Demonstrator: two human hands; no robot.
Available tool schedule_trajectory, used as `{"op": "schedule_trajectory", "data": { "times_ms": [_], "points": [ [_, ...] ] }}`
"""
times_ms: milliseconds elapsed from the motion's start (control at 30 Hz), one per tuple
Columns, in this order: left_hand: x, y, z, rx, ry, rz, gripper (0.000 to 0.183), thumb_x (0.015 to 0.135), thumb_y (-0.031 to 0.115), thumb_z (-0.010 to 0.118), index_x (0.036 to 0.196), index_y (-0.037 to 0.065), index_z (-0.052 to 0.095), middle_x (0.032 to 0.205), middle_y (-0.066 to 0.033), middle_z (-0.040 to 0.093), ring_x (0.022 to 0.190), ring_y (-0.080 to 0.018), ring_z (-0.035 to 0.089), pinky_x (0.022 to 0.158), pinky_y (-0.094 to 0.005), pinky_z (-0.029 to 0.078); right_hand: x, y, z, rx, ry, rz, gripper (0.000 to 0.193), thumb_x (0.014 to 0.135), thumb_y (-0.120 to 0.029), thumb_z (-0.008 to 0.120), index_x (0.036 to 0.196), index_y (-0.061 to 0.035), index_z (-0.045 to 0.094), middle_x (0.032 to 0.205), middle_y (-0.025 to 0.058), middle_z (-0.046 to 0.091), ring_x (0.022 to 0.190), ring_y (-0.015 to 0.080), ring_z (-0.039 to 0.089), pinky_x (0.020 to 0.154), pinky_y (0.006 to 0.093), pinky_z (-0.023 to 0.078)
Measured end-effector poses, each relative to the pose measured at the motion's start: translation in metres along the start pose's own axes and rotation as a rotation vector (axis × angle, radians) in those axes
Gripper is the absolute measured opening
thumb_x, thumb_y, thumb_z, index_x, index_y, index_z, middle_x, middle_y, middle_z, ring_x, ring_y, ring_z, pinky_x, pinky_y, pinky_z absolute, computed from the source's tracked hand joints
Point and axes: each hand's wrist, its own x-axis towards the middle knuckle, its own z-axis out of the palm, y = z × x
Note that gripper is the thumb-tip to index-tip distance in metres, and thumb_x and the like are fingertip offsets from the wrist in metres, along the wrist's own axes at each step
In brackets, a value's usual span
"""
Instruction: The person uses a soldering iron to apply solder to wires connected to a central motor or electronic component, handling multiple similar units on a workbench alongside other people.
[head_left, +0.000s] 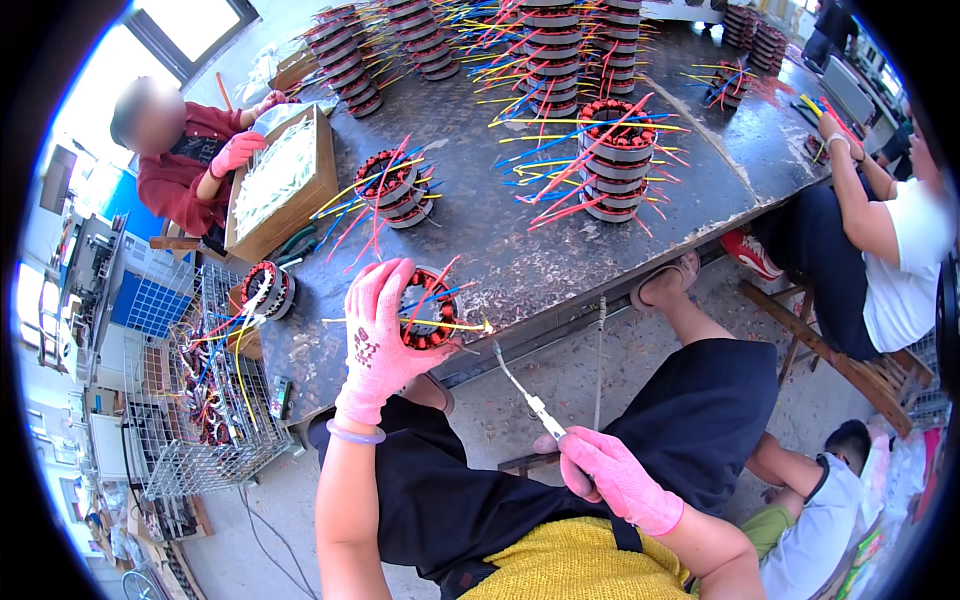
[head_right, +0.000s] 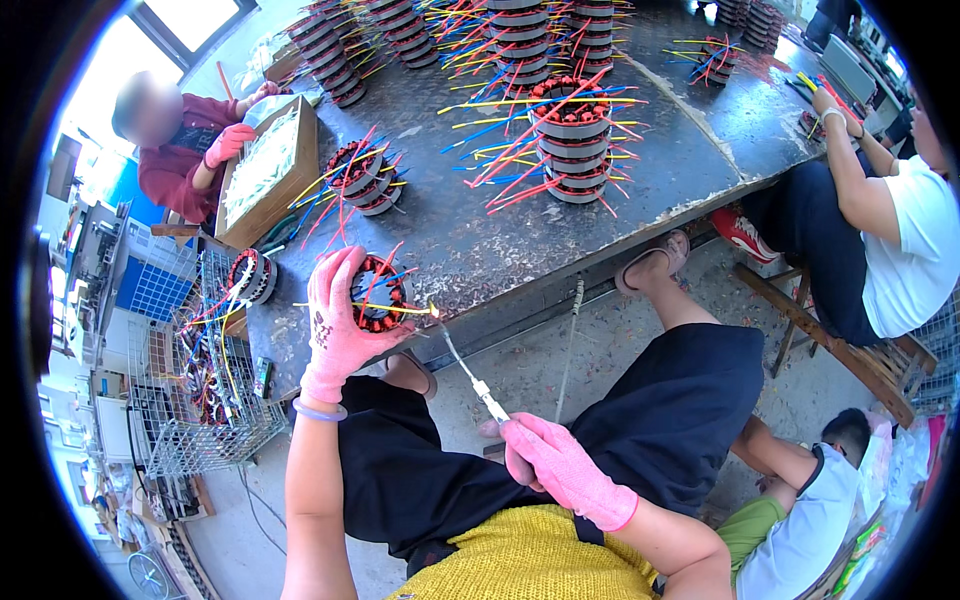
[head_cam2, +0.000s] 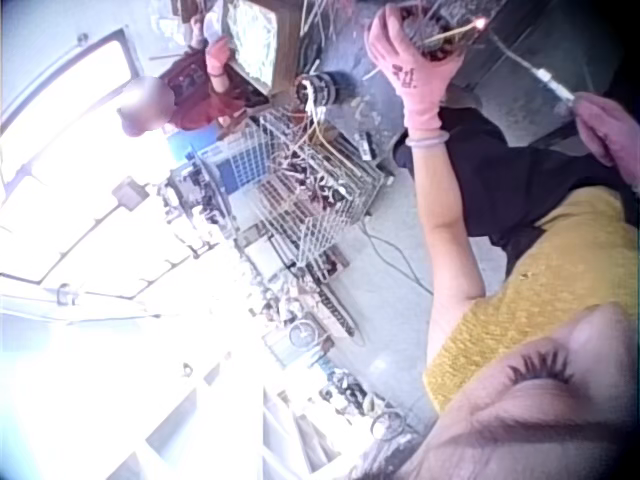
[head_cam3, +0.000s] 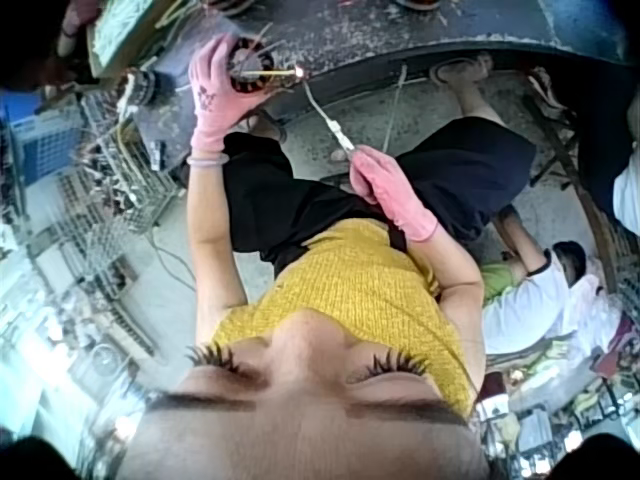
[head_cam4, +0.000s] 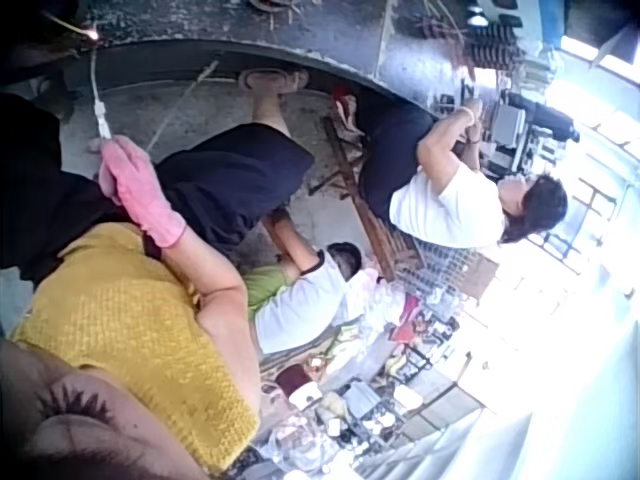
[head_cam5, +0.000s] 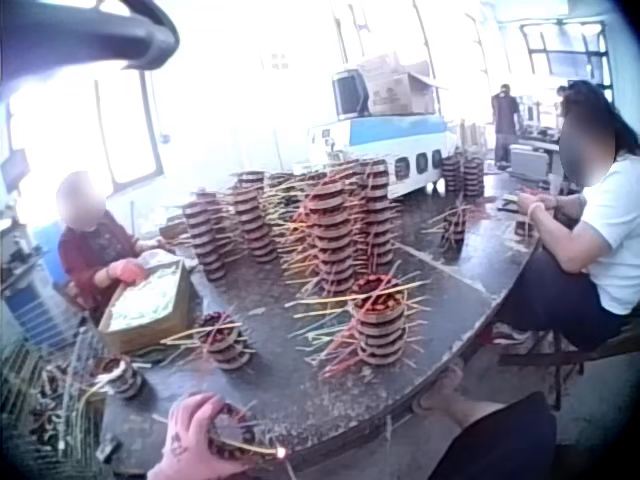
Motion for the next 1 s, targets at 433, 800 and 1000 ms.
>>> {"op": "schedule_trajectory", "data": {
  "times_ms": [433, 800, 1000],
  "points": [
    [0.000, -0.002, -0.006, -0.112, -0.180, -0.109, 0.099, 0.054, 0.031, 0.092, 0.139, 0.005, 0.048, 0.134, -0.0144, 0.052, 0.127, -0.0369, 0.048, 0.110, -0.0477, 0.036, 0.000, 0.005, -0.009, 0.084, 0.037, -0.034, 0.039, 0.107, -0.033, 0.045, 0.123, -0.0008, 0.060, 0.065, -0.0041, 0.047, 0.053, 0.0047, 0.036, 0.048, 0.0206, 0.029],
    [-0.008, -0.025, -0.005, -0.225, -0.452, -0.010, 0.101, 0.054, 0.031, 0.089, 0.142, 0.006, 0.047, 0.138, -0.0147, 0.051, 0.131, -0.0375, 0.046, 0.116, -0.0480, 0.031, 0.015, 0.022, -0.014, -0.045, 0.085, -0.023, 0.037, 0.106, -0.028, 0.046, 0.128, 0.0008, 0.057, 0.067, -0.0042, 0.048, 0.056, 0.0042, 0.037, 0.050, 0.0200, 0.030],
    [-0.009, -0.019, -0.011, -0.126, -0.474, -0.128, 0.100, 0.054, 0.034, 0.089, 0.142, 0.009, 0.048, 0.138, -0.0144, 0.051, 0.134, -0.0417, 0.041, 0.118, -0.0505, 0.027, 0.023, 0.021, -0.014, -0.126, 0.122, -0.024, 0.036, 0.106, -0.028, 0.048, 0.125, 0.0005, 0.059, 0.064, -0.0048, 0.047, 0.053, 0.0034, 0.035, 0.048, 0.0205, 0.028]
  ]
}}
